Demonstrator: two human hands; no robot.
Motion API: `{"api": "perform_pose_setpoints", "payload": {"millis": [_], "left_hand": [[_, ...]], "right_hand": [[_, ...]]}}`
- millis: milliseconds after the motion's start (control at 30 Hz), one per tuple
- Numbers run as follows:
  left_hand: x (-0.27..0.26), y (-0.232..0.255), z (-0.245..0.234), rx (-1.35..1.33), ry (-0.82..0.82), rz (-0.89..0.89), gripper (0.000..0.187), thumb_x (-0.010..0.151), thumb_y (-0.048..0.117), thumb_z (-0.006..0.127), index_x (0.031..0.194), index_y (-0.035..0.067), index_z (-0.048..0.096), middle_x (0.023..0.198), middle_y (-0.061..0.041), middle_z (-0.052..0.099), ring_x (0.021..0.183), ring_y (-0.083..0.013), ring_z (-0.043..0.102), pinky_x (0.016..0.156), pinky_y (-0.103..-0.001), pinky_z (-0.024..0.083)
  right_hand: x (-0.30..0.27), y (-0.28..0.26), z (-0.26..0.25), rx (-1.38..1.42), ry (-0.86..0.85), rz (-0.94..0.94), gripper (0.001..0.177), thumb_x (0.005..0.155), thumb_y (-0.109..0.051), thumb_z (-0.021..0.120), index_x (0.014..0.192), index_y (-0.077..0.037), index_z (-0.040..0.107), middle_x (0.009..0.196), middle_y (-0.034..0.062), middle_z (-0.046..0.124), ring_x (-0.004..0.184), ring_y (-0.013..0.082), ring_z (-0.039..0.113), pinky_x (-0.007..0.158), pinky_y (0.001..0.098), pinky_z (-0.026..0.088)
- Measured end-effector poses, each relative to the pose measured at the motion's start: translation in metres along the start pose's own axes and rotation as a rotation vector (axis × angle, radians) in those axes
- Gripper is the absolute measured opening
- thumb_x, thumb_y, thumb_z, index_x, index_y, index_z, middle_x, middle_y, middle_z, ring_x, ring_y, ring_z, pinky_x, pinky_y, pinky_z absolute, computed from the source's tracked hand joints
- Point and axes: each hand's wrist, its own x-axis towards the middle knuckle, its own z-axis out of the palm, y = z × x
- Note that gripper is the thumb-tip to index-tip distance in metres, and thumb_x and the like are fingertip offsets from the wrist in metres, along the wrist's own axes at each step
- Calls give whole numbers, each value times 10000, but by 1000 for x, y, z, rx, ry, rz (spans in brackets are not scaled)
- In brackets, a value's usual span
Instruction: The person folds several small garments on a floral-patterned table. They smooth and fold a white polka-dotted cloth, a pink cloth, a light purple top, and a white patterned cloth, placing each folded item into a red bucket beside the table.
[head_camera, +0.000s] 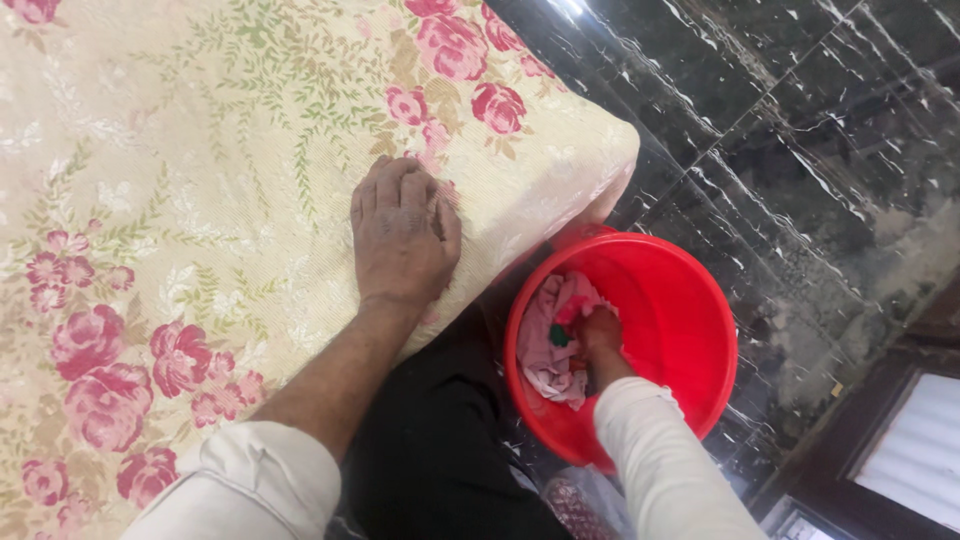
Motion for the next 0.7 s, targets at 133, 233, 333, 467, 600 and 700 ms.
{"api": "perform_pose_setpoints", "payload": {"millis": [133,233,333,467,600,700], "left_hand": [[0,-1,-1,-4,8,7,229,939,190,658,1109,47,603,1304,-160,553,1371,-380,463,1176,-507,336],[-1,-2,0,-2,7,6,237,930,190,659,1109,45,604,1307,-160,555,1366,-382,464,1175,-508,335],[-1,0,-1,-21,19,2,227,949,195,657,1111,45,603,1303,-155,559,1365,-378,469,1185,-508,333],[-1,-1,-1,-11,35,5,212,955,193,648,1103,49,603,1306,-157,563,1370,-378,472,1187,-506,331],[-6,-7,8,-11,36,3,216,956,221,647,1089,56,608,1301,-157,564,1362,-374,471,1177,-512,327],[-3,-10,11,-33,38,11,225,964,243,647,1084,54,617,1275,-163,595,1338,-365,490,1151,-512,343]], "right_hand": [[-9,4,-10,837,-118,129,300,1000,-230,598,1196,-12,661,981,257,690,780,350,677,601,457,570],[-29,20,-52,987,-55,174,379,1179,-264,593,1247,104,658,862,342,551,764,388,471,648,550,366],[-63,28,-111,1558,-180,-35,439,1031,-248,545,1377,21,544,1341,152,631,1248,266,612,1103,436,468],[-108,26,-180,1753,-385,1,508,1002,-299,481,1388,24,547,1397,176,637,1287,328,600,1104,478,440],[-126,29,-220,1588,-252,-168,480,1057,-266,453,1403,59,516,1405,186,607,1310,321,578,1144,492,419],[-131,21,-244,1332,-94,-268,428,1126,-255,453,1384,82,509,1359,215,599,1262,341,581,1133,522,427]]}}
